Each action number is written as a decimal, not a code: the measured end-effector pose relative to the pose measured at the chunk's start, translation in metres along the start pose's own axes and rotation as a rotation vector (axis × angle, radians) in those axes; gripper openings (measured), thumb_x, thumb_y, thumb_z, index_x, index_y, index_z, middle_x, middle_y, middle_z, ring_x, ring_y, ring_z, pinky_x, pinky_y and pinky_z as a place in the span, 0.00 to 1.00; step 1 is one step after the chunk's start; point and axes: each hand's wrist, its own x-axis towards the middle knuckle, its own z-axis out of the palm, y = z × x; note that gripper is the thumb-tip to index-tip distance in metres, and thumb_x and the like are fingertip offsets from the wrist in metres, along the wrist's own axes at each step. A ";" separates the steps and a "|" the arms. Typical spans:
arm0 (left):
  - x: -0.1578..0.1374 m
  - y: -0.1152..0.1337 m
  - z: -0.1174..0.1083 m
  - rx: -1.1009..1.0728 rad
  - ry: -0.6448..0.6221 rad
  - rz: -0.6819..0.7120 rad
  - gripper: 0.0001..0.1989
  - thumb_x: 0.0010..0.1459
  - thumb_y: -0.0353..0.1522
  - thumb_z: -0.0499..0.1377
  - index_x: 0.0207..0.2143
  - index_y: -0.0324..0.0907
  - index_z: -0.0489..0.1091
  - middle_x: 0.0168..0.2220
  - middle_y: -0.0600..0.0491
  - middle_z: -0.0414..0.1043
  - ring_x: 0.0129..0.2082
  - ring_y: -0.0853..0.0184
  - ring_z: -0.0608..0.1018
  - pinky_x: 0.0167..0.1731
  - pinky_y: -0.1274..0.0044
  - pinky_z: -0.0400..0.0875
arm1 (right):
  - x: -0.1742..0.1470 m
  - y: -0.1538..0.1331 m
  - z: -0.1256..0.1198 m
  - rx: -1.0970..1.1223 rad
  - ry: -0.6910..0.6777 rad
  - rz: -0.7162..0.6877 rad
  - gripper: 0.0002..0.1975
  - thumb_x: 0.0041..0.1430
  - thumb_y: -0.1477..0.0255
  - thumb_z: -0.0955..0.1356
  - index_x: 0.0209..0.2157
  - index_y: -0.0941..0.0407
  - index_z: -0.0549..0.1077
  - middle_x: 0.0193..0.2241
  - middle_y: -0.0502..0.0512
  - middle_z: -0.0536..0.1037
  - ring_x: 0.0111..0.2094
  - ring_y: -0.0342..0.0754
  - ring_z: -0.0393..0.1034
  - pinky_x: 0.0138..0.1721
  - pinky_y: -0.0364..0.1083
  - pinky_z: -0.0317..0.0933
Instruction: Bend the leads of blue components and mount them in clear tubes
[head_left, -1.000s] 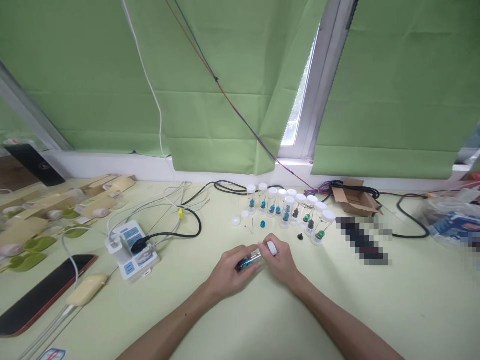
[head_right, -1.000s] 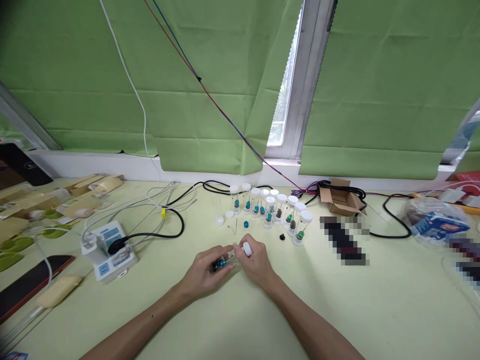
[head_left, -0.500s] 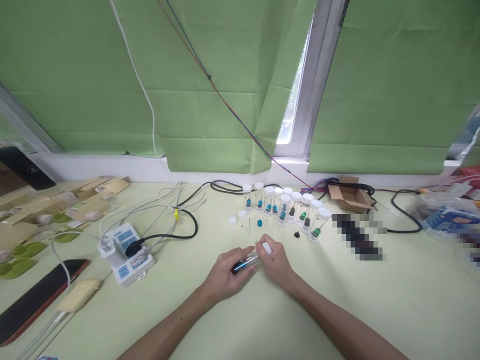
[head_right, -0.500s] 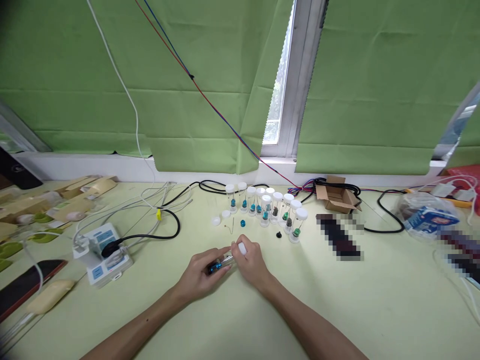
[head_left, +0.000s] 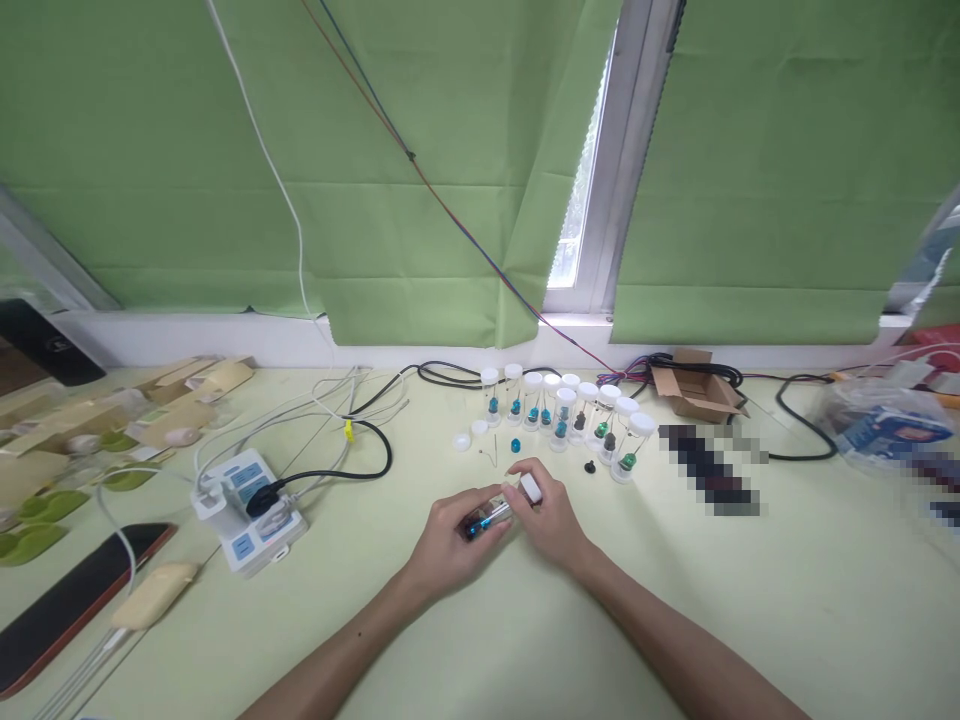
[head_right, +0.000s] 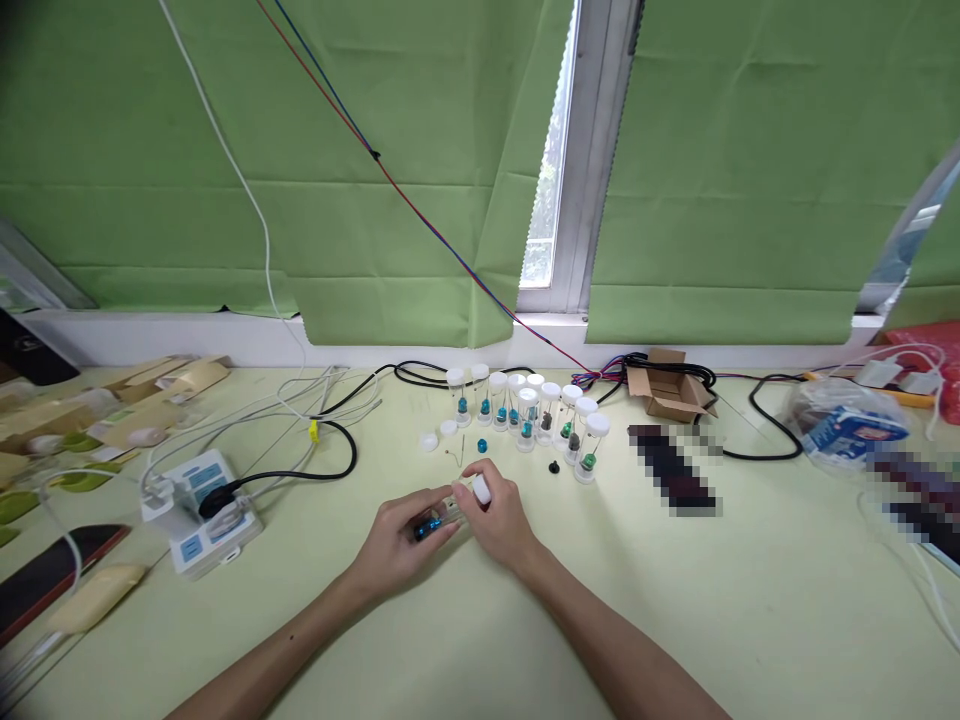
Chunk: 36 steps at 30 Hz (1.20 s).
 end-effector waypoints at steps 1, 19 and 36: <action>0.001 0.002 0.000 -0.044 -0.007 -0.027 0.15 0.56 0.34 0.60 0.47 0.42 0.73 0.33 0.52 0.76 0.28 0.70 0.72 0.29 0.79 0.66 | 0.000 0.000 -0.001 0.002 -0.004 -0.005 0.11 0.60 0.63 0.64 0.39 0.55 0.66 0.20 0.44 0.62 0.21 0.42 0.56 0.24 0.41 0.53; -0.003 -0.003 0.009 -0.258 -0.054 -0.250 0.18 0.55 0.37 0.60 0.47 0.40 0.74 0.26 0.54 0.69 0.24 0.71 0.65 0.25 0.79 0.61 | 0.002 0.010 0.001 0.100 -0.020 0.031 0.13 0.57 0.62 0.65 0.27 0.56 0.64 0.17 0.44 0.62 0.20 0.40 0.53 0.21 0.40 0.48; -0.002 -0.001 0.010 -0.093 -0.037 -0.148 0.15 0.57 0.37 0.58 0.46 0.42 0.70 0.25 0.57 0.69 0.24 0.71 0.68 0.25 0.79 0.63 | 0.002 0.006 0.000 0.092 0.039 0.038 0.13 0.58 0.60 0.66 0.31 0.55 0.65 0.17 0.43 0.60 0.19 0.41 0.54 0.21 0.40 0.50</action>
